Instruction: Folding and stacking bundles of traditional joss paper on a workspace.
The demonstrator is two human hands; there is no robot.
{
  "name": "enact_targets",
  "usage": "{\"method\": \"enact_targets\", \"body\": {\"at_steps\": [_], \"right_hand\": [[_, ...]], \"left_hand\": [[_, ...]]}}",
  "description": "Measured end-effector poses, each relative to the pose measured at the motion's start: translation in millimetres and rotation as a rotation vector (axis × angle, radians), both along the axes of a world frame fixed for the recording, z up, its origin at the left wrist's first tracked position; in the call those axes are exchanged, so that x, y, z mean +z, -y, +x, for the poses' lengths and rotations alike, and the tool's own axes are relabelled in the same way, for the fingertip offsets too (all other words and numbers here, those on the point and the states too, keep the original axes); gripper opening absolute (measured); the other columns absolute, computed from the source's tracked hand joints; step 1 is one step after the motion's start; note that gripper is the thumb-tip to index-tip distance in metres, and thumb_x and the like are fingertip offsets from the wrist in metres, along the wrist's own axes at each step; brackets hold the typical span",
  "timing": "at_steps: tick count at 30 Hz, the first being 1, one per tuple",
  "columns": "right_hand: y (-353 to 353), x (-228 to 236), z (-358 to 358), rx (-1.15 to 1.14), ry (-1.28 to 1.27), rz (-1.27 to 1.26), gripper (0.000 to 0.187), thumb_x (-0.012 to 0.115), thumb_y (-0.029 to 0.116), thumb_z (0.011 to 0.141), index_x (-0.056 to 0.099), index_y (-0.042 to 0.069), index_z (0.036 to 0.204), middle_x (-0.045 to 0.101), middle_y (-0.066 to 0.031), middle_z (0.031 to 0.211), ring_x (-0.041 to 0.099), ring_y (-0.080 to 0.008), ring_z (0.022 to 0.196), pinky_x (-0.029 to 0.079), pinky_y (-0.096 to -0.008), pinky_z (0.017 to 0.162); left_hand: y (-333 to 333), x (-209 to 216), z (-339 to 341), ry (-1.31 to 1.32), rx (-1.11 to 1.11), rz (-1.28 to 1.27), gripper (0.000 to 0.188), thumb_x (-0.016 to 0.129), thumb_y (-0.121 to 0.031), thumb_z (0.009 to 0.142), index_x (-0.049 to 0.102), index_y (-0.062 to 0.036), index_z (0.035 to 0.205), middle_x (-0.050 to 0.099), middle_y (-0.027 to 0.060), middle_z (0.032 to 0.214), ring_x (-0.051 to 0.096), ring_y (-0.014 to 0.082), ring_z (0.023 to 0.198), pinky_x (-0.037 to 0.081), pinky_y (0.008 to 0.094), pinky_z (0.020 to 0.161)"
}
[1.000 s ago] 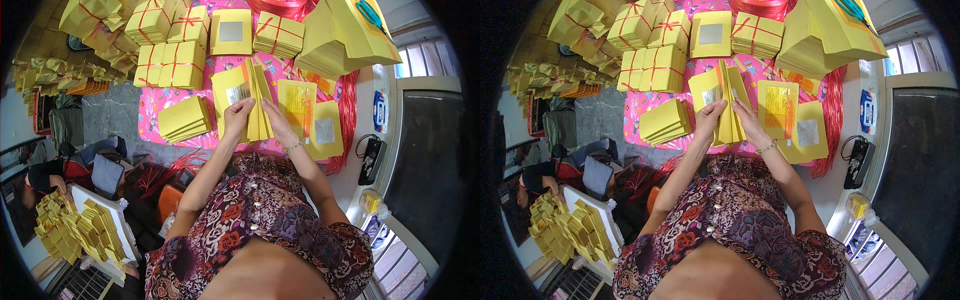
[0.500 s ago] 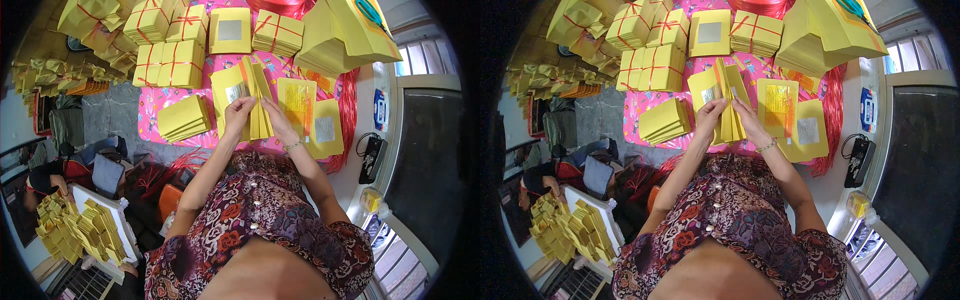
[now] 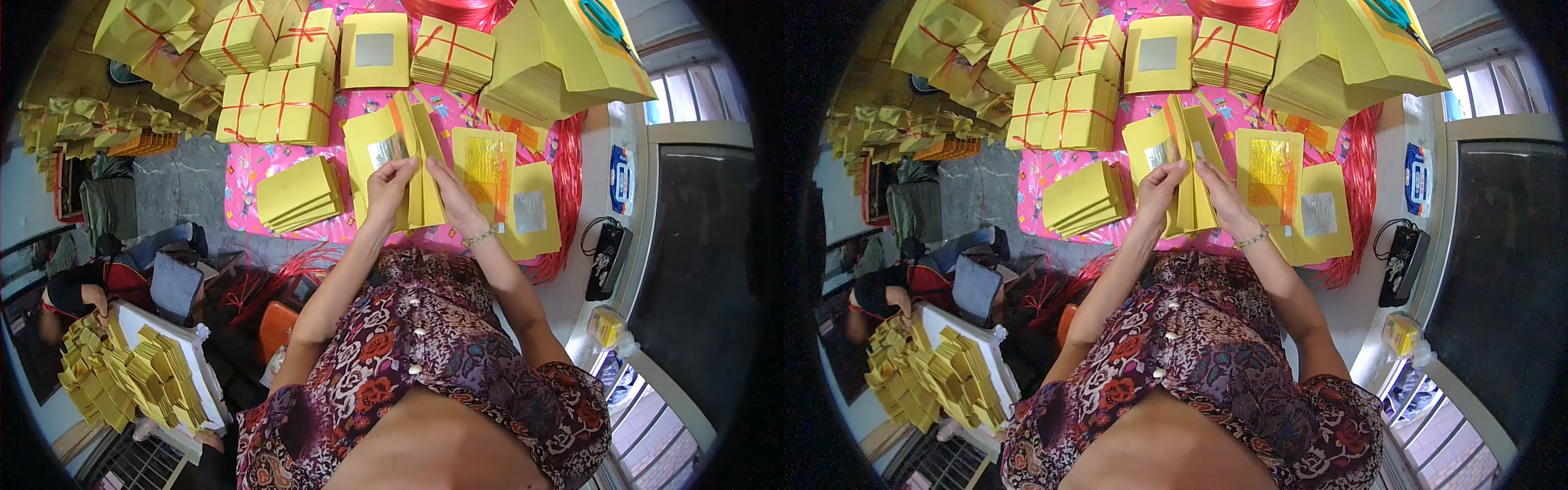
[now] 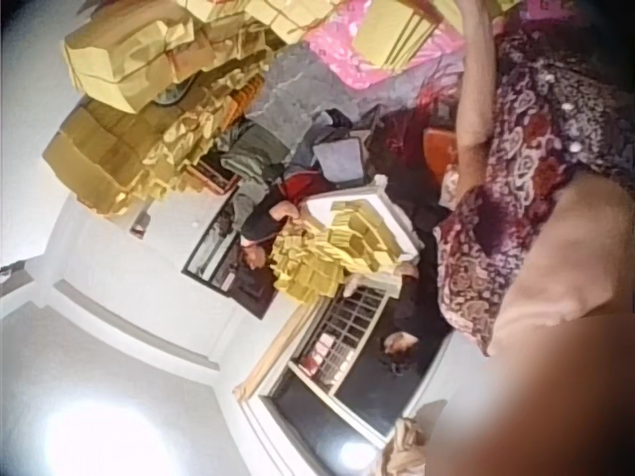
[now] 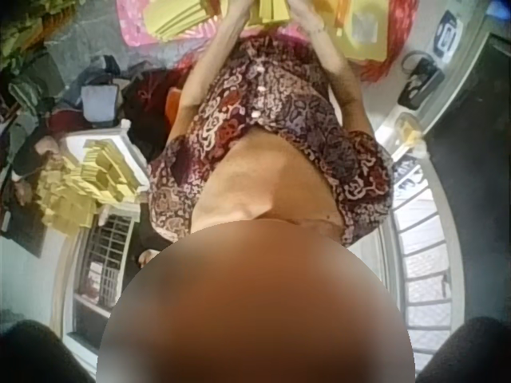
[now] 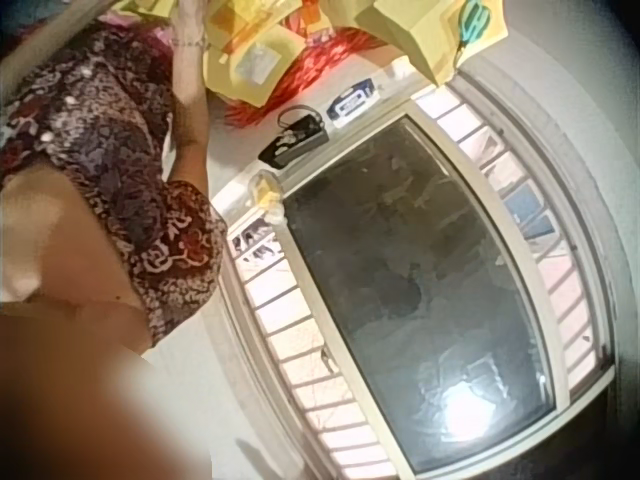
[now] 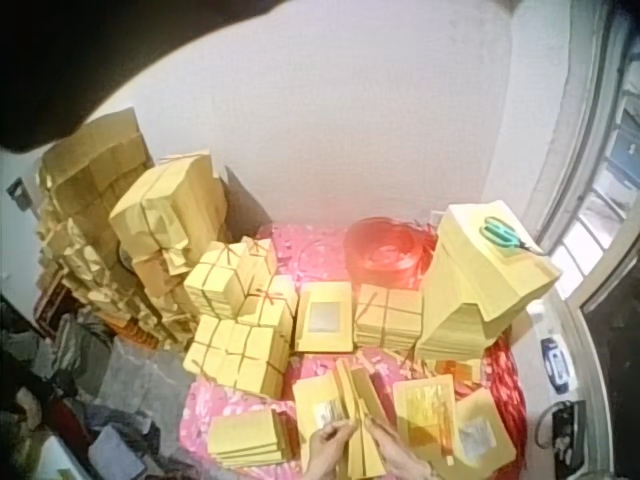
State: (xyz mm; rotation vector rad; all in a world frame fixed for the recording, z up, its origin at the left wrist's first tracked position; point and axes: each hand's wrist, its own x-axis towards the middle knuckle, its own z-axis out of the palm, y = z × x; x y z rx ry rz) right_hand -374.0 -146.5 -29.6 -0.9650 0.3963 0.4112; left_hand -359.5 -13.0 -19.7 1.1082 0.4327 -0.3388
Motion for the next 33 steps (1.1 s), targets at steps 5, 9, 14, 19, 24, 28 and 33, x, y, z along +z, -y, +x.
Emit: {"method": "enact_targets", "body": {"at_steps": [5, 9, 14, 19, 24, 28, 33], "right_hand": [[-0.6, 4.0, -0.5, -0.005, -0.015, 0.038, 0.045, 0.049, 0.028, 0.099, 0.045, -0.001, 0.133, 0.054, -0.0071, 0.125, 0.052, -0.0121, 0.113, 0.043, -0.0262, 0.097], [-0.6, 4.9, 0.8, -0.001, -0.021, 0.064, 0.044, 0.049, 0.028, 0.099, 0.046, -0.001, 0.132, 0.056, -0.006, 0.121, 0.055, -0.0115, 0.109, 0.045, -0.0258, 0.094], [-1.2, 10.2, 0.9, 0.015, 0.0, 0.087, 0.041, 0.047, 0.028, 0.1, 0.047, 0.001, 0.131, 0.057, -0.0058, 0.12, 0.055, -0.0109, 0.108, 0.046, -0.0258, 0.093], [-2.7, 14.1, 1.1, 0.0, -0.019, 0.063, 0.04, 0.047, 0.029, 0.1, 0.047, 0.002, 0.129, 0.057, -0.0054, 0.119, 0.056, -0.0108, 0.106, 0.046, -0.0259, 0.092], [-2.1, 12.5, 1.0, -0.001, -0.056, 0.068, 0.043, 0.047, 0.027, 0.1, 0.046, 0.001, 0.133, 0.056, -0.0046, 0.123, 0.054, -0.0101, 0.109, 0.045, -0.0256, 0.094], [-1.9, 11.5, 1.2, 0.002, -0.046, 0.073, 0.042, 0.048, 0.027, 0.1, 0.046, 0.001, 0.133, 0.055, -0.0043, 0.123, 0.054, -0.0098, 0.108, 0.045, -0.0255, 0.094], [-0.8, 2.8, 2.0, 0.038, 0.031, 0.067, 0.049, 0.05, 0.028, 0.099, 0.041, -0.002, 0.137, 0.052, -0.0074, 0.13, 0.05, -0.0113, 0.117, 0.041, -0.0255, 0.099]], "left_hand": [[-0.1, -1.8, 1.3, -0.026, -0.003, 0.001, 0.012, 0.068, -0.014, 0.088, 0.069, -0.0026, 0.09, 0.067, 0.0016, 0.084, 0.059, 0.0057, 0.075, 0.048, 0.0207, 0.07], [-0.5, -2.6, 1.6, -0.034, 0.002, -0.014, 0.013, 0.068, -0.015, 0.088, 0.069, -0.0027, 0.089, 0.067, 0.0014, 0.084, 0.058, 0.0057, 0.074, 0.047, 0.021, 0.069], [-0.6, -3.7, 1.6, -0.032, -0.004, 0.004, 0.013, 0.068, -0.017, 0.088, 0.069, -0.0033, 0.088, 0.067, 0.0014, 0.083, 0.058, 0.0058, 0.073, 0.047, 0.021, 0.068], [-2.1, -5.5, 1.5, -0.025, -0.011, -0.015, 0.013, 0.069, -0.017, 0.088, 0.07, -0.004, 0.087, 0.067, 0.0012, 0.081, 0.058, 0.006, 0.073, 0.047, 0.0217, 0.068], [-0.9, -5.0, 1.6, -0.039, 0.002, -0.028, 0.014, 0.069, -0.017, 0.088, 0.07, -0.0039, 0.087, 0.067, 0.0012, 0.081, 0.059, 0.0065, 0.072, 0.047, 0.0223, 0.068], [-0.9, -2.1, 1.3, -0.031, 0.003, -0.022, 0.014, 0.069, -0.018, 0.087, 0.07, -0.0044, 0.087, 0.067, 0.0008, 0.08, 0.059, 0.0063, 0.071, 0.047, 0.0219, 0.067], [-2.3, 1.2, 2.4, -0.044, -0.021, -0.007, 0.014, 0.07, -0.019, 0.087, 0.07, -0.0053, 0.086, 0.065, -0.0017, 0.076, 0.055, 0.0042, 0.065, 0.045, 0.0208, 0.061]]}}
